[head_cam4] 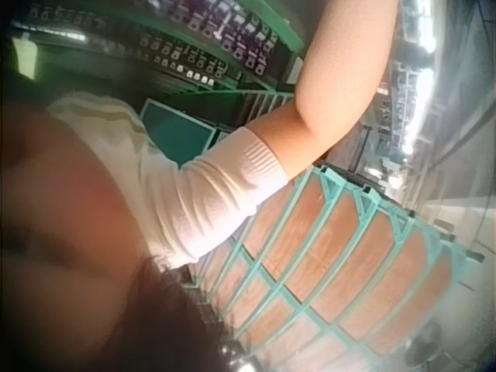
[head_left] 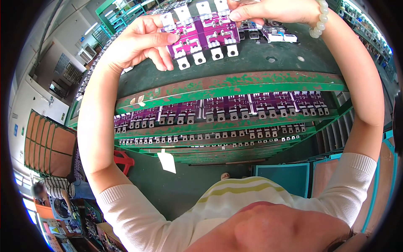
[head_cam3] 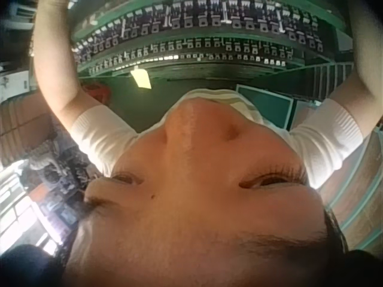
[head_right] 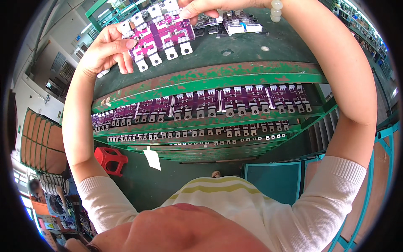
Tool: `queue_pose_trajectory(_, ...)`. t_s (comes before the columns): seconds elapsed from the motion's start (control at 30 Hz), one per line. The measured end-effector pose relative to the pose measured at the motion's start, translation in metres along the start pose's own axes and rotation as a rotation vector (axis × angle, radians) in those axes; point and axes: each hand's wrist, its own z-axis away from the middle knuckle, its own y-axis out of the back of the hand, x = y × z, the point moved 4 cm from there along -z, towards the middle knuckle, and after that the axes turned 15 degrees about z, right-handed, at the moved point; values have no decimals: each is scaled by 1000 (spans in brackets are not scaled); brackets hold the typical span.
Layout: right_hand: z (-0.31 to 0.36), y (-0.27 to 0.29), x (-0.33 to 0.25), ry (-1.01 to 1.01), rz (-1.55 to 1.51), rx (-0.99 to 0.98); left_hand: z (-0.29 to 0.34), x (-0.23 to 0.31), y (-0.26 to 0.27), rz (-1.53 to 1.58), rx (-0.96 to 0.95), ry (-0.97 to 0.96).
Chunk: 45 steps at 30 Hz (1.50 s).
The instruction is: The person picks up purple circuit boards from a green rack and places them onto a workbench. They then pick up small white components and insert them into the boards by hand, repeating this process for multiple units. The person handles the boards one at a time, inserting components and placing the finished boards into a pile on the table.
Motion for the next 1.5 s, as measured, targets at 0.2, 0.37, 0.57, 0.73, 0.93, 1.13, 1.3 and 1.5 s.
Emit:
queue_pose_trajectory(0.2,-2,-5,7,-17,-100,-17,-4,-3,3,-10,-30,32)
queue_pose_trajectory(0.37,-2,-5,2,43,-118,-47,-5,-6,8,16,-33,75)
queue_pose_trajectory(0.57,-1,-11,3,16,-171,-38,-6,-5,-5,99,-51,70)
queue_pose_trajectory(0.73,5,-6,-5,-35,-124,-75,-7,-8,0,118,-73,97)
queue_pose_trajectory(0.93,-4,-14,0,14,-120,-54,-7,-9,2,104,-84,120)
queue_pose_trajectory(1.13,0,-10,-2,-3,-114,-88,-6,-9,7,198,-264,117)
queue_pose_trajectory(1.3,2,-8,-1,-1,-47,-77,-5,-10,6,192,-179,106)
queue_pose_trajectory(1.5,1,-8,-3,21,-33,-74,-3,-10,12,111,-161,121)
